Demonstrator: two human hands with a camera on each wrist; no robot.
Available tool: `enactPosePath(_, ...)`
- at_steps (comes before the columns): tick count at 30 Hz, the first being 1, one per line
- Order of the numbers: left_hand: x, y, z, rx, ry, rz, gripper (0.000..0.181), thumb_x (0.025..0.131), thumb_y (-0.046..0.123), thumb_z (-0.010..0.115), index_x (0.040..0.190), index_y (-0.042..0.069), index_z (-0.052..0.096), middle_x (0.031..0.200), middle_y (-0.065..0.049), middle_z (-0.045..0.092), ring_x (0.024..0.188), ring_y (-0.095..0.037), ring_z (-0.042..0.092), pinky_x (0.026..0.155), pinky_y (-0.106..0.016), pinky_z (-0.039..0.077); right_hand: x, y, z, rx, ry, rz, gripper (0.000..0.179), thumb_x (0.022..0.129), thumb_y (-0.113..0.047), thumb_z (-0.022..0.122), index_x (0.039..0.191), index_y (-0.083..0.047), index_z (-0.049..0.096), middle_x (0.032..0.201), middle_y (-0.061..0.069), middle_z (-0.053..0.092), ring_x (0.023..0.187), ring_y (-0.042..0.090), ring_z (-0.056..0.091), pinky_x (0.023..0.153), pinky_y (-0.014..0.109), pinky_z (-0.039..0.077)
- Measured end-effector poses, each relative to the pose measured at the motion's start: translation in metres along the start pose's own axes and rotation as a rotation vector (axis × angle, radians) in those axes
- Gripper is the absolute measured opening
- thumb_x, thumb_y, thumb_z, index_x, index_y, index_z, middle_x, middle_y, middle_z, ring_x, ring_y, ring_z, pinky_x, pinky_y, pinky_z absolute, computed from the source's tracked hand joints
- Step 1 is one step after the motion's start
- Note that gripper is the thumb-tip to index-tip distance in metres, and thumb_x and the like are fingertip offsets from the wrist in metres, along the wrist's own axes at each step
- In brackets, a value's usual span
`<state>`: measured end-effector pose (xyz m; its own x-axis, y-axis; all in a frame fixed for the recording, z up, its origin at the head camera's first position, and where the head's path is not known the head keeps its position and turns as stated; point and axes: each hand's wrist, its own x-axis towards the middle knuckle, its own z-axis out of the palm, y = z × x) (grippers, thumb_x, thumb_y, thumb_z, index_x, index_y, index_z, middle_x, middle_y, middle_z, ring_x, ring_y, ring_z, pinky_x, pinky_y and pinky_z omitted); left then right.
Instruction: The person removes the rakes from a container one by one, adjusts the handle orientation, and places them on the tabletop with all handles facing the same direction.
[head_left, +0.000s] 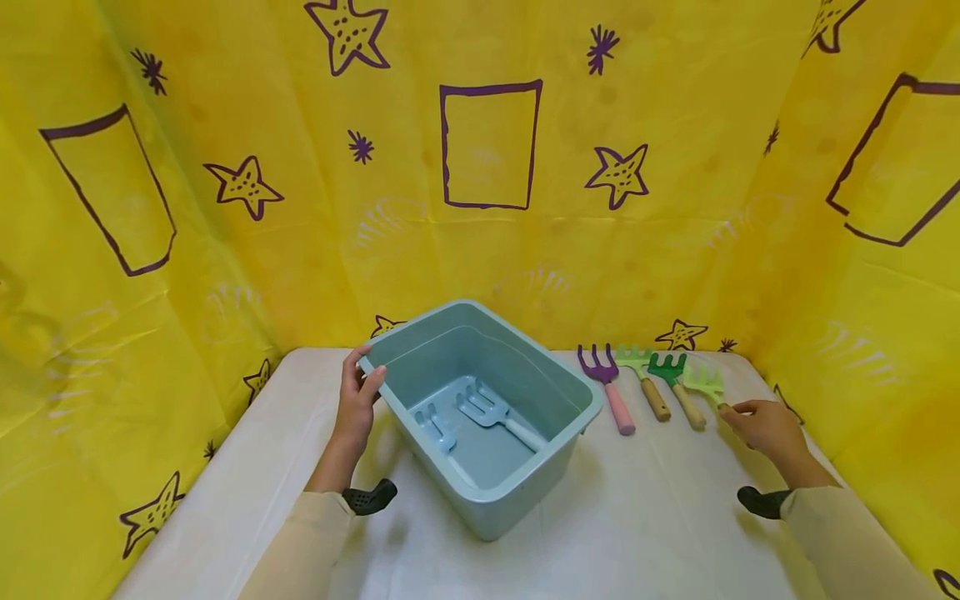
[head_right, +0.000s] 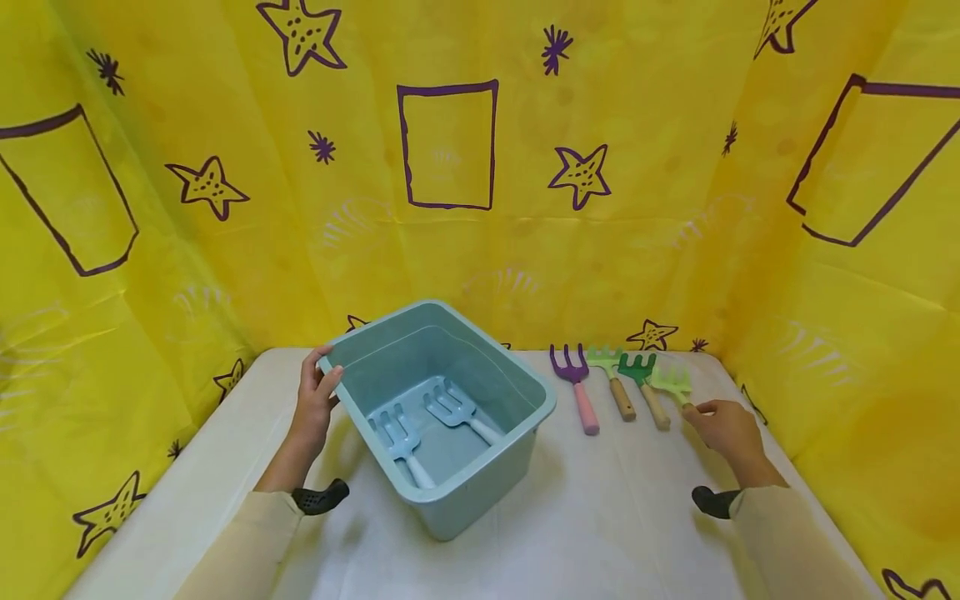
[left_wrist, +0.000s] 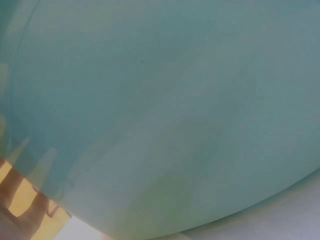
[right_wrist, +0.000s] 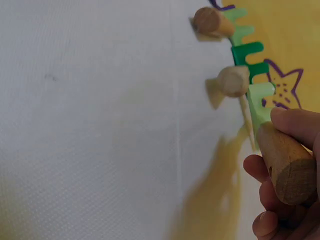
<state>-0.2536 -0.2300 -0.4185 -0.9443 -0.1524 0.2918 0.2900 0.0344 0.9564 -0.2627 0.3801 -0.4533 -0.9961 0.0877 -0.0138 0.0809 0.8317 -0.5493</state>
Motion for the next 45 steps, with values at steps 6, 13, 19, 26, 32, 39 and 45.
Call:
enactPosePath(6,-0.011,0.022,0.006,0.02,-0.027,-0.012,0.052,0.101,0.02,0.046,0.146,0.008,0.024,0.145,-0.019,0.03,0.123,-0.035,0.036,0.107,-0.055,0.029,0.003,0.014,0.004,-0.029,0.019,0.036,0.06,0.096,-0.045,0.055,0.107,0.014,0.06,0.084,0.018,0.064,0.074,0.029,0.057,0.06,0.035,0.043)
enactPosePath(13,-0.011,0.027,0.005,0.008,-0.028,0.006,0.05,0.102,0.018,0.045,0.146,0.005,0.024,0.144,-0.022,0.03,0.121,-0.038,0.037,0.104,-0.053,0.032,0.007,0.018,0.013,-0.024,0.03,0.105,0.055,0.093,-0.047,0.057,0.096,0.008,0.061,0.081,0.013,0.061,0.072,0.028,0.053,0.058,0.034,0.039)
enactPosePath(19,-0.013,0.025,0.003,0.018,-0.018,-0.006,0.051,0.101,0.018,0.045,0.146,0.007,0.024,0.145,-0.019,0.031,0.12,-0.032,0.037,0.105,-0.053,0.031,0.009,0.01,0.018,-0.024,0.017,0.15,0.051,0.093,-0.044,0.056,0.097,0.007,0.058,0.088,0.019,0.061,0.076,0.031,0.054,0.061,0.037,0.04)
enactPosePath(26,-0.013,0.024,0.005,0.013,-0.027,0.005,0.051,0.102,0.018,0.045,0.146,0.005,0.024,0.143,-0.021,0.031,0.121,-0.037,0.038,0.104,-0.055,0.031,0.01,0.006,0.017,-0.03,0.014,0.173,0.05,0.094,-0.04,0.055,0.098,0.01,0.055,0.087,0.02,0.06,0.075,0.032,0.053,0.062,0.039,0.04)
enactPosePath(32,-0.012,0.025,0.006,0.024,-0.031,0.004,0.052,0.102,0.019,0.045,0.146,0.005,0.024,0.144,-0.021,0.03,0.122,-0.039,0.037,0.103,-0.054,0.032,0.009,0.002,0.015,-0.038,0.013,0.163,0.049,0.094,-0.038,0.055,0.097,0.01,0.056,0.086,0.021,0.06,0.075,0.032,0.054,0.061,0.039,0.04)
enactPosePath(39,-0.011,0.024,0.006,0.023,-0.028,0.007,0.051,0.101,0.018,0.046,0.146,0.005,0.024,0.144,-0.022,0.031,0.123,-0.043,0.037,0.103,-0.054,0.033,0.009,-0.003,0.008,-0.043,-0.015,0.193,0.055,0.093,-0.043,0.057,0.101,0.011,0.054,0.088,0.022,0.059,0.077,0.034,0.053,0.062,0.041,0.041)
enactPosePath(45,-0.011,0.023,0.004,0.019,-0.019,0.007,0.051,0.101,0.018,0.046,0.146,0.006,0.025,0.144,-0.02,0.032,0.12,-0.036,0.038,0.105,-0.054,0.031,0.015,-0.011,-0.001,-0.051,0.053,0.184,0.058,0.091,-0.043,0.058,0.109,0.012,0.052,0.103,0.029,0.057,0.084,0.039,0.054,0.064,0.045,0.043)
